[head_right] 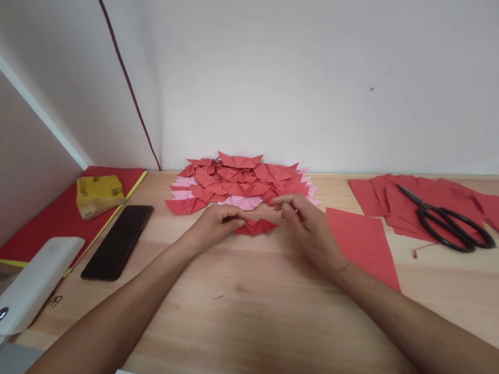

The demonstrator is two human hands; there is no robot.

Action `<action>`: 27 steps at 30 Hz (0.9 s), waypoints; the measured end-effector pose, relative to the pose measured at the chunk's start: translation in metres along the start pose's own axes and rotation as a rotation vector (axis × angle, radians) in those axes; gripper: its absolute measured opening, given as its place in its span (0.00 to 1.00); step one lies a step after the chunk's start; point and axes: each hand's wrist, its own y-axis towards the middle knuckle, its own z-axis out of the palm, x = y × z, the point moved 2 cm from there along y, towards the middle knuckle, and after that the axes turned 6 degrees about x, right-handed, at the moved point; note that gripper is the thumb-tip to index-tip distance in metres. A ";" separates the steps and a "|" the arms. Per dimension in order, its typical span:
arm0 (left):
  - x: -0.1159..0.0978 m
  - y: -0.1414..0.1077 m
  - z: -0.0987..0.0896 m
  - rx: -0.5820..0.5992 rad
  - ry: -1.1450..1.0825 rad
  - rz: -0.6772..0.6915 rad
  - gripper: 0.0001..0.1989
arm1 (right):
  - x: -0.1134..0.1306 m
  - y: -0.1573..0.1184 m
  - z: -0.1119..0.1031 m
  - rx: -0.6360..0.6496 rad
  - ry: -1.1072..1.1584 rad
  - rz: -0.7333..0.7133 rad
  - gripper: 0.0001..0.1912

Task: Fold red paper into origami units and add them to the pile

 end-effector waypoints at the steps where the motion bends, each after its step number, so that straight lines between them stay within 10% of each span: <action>1: 0.000 0.000 0.000 -0.001 0.002 0.002 0.12 | 0.000 0.000 -0.002 -0.026 0.023 -0.005 0.12; 27: 0.001 0.002 0.001 -0.027 0.070 0.025 0.14 | 0.003 -0.003 0.006 0.044 -0.161 -0.075 0.10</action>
